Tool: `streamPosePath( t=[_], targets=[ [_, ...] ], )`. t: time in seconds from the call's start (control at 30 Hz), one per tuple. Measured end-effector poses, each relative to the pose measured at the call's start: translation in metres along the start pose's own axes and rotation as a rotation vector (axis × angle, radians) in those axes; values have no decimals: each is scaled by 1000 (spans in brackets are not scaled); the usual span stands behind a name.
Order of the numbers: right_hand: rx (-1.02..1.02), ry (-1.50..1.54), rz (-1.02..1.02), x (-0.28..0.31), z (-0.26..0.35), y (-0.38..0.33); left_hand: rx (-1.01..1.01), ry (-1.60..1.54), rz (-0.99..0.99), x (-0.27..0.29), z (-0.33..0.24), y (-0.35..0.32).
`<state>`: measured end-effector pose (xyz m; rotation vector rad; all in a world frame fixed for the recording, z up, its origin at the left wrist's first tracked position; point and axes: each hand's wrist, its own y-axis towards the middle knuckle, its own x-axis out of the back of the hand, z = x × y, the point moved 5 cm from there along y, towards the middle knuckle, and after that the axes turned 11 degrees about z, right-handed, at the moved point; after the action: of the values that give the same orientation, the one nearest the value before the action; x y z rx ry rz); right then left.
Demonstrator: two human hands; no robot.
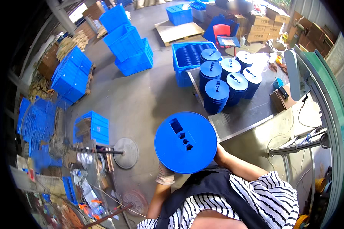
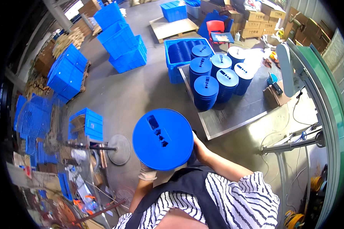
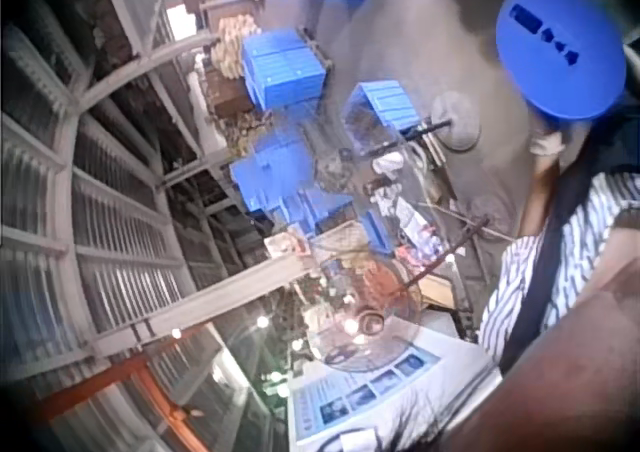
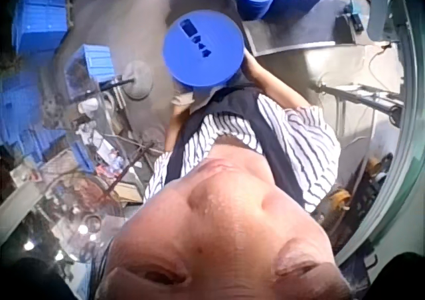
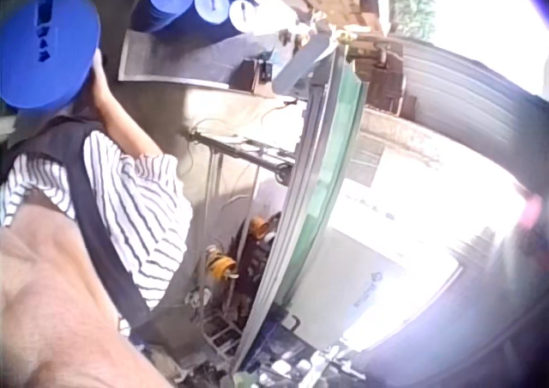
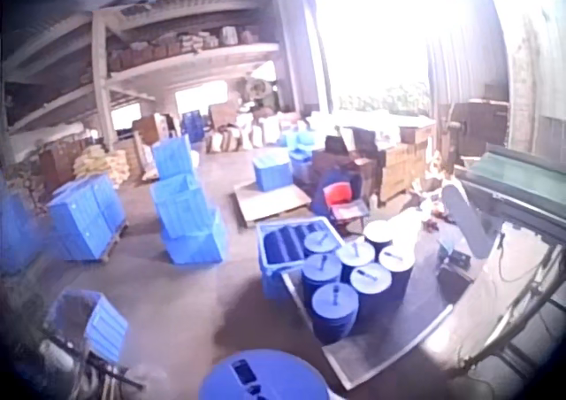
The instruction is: The person picks up stacks of blue plastic lids from a green conveyor belt and places them onto a metal table. They continue to gather the lids into larger stacks on the table throughout the video.
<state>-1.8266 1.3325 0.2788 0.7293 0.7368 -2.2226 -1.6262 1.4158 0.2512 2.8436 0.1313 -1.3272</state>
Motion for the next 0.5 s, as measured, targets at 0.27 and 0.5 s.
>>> streamPosePath(
  t=[0.27, 0.5],
  targets=[
    [1, 84, 86, 14, 110, 187, 42, 1190, 216, 70, -74, 172],
    [199, 6, 47, 67, 188, 302, -372, 1528, 248, 75, -96, 347]
  ],
)
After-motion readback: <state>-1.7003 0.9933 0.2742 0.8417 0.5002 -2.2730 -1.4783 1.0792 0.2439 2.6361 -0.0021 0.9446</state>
